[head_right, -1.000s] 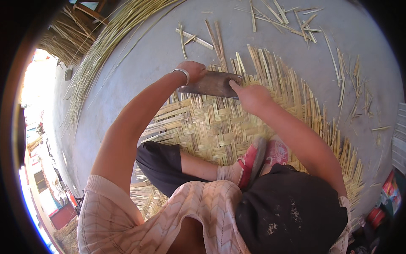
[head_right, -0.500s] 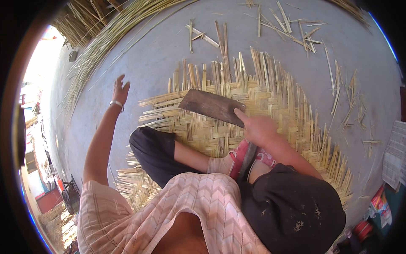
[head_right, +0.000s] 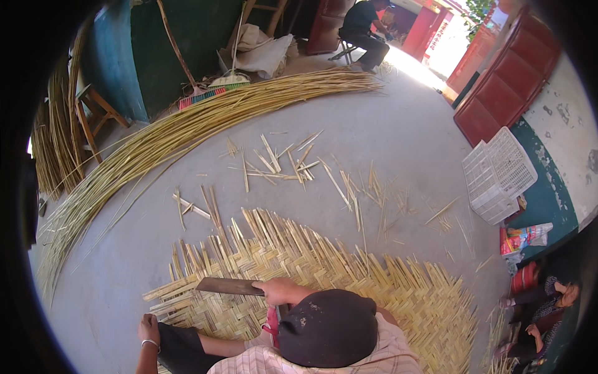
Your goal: The person sits on the floor and uses a large knife to trim and adjust the edges of a woven straw mat. They repeatedly strike the mat's edge to compact and align the strands while occasionally repositioning the mat.
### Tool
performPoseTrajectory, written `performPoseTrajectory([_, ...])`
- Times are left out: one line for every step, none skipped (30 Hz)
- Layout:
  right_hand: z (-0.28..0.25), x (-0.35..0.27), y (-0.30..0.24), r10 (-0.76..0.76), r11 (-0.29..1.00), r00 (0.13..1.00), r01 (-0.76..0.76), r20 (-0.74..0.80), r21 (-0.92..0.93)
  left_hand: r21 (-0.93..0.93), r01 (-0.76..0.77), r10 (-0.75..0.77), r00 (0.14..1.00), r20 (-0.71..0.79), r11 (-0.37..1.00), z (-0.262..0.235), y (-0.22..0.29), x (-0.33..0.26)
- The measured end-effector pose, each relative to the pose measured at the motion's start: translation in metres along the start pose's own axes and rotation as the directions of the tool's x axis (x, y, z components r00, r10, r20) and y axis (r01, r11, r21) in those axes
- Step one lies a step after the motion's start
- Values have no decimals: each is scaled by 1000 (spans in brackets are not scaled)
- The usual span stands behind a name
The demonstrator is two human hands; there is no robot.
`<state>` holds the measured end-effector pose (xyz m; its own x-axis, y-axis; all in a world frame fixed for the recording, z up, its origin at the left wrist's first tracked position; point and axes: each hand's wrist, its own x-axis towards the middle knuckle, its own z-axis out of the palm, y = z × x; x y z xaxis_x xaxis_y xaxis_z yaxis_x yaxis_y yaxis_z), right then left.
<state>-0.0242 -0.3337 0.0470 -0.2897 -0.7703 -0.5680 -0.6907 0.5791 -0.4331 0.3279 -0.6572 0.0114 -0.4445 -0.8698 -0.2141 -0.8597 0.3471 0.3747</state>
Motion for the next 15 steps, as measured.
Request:
performPoseTrajectory([2,1,1,7,1000,1000,-7,1,11,1,2,-2,1000,-7,1000,-1,2,-1])
performPoseTrajectory([4,1,2,9,1000,1000,-9,5,22,7,9,-9,1000,-10,1000,-3,4,-1])
performPoseTrajectory([6,3,4,17,999,1000,-16,-22,44,16,22,-21,1000,-11,1000,-3,5,-3])
performPoseTrajectory([7,4,6,18,998,999,-15,-41,61,-20,18,-18,1000,2,1000,-2,5,-3])
performPoseTrajectory([11,6,7,9,997,1000,-7,-27,82,-34,58,-58,998,5,998,-1,3,-4])
performPoseTrajectory([13,9,9,-16,996,998,21,-67,83,0,44,-44,998,-33,999,1,0,-4])
performPoseTrajectory([17,12,9,-15,996,999,18,-37,83,-31,47,-48,998,-49,998,2,-5,-5])
performPoseTrajectory([17,14,12,-1,995,1000,2,-17,97,-69,29,-36,994,-100,997,5,-11,-7])
performPoseTrajectory([18,14,14,9,999,1000,-9,-18,34,-143,20,-43,987,-157,990,7,-19,-9])
performPoseTrajectory([18,16,14,-20,1000,999,20,-47,13,-242,-12,-48,969,-242,970,10,-28,-14])
performPoseTrajectory([19,14,13,-18,999,996,21,-85,29,-292,3,-92,952,-291,957,13,-37,-20])
performPoseTrajectory([18,15,12,35,999,999,-35,-23,25,-369,19,-149,933,-327,929,17,-47,-30])
performPoseTrajectory([18,11,11,21,1000,999,-21,-32,0,-500,38,-221,924,-313,865,20,-58,-41])
performPoseTrajectory([15,10,10,17,999,997,-19,-78,-28,-497,76,-268,906,-327,865,25,-69,-56])
performPoseTrajectory([16,6,7,22,999,998,-24,-58,-42,-389,188,-328,884,-333,902,28,-83,-76])
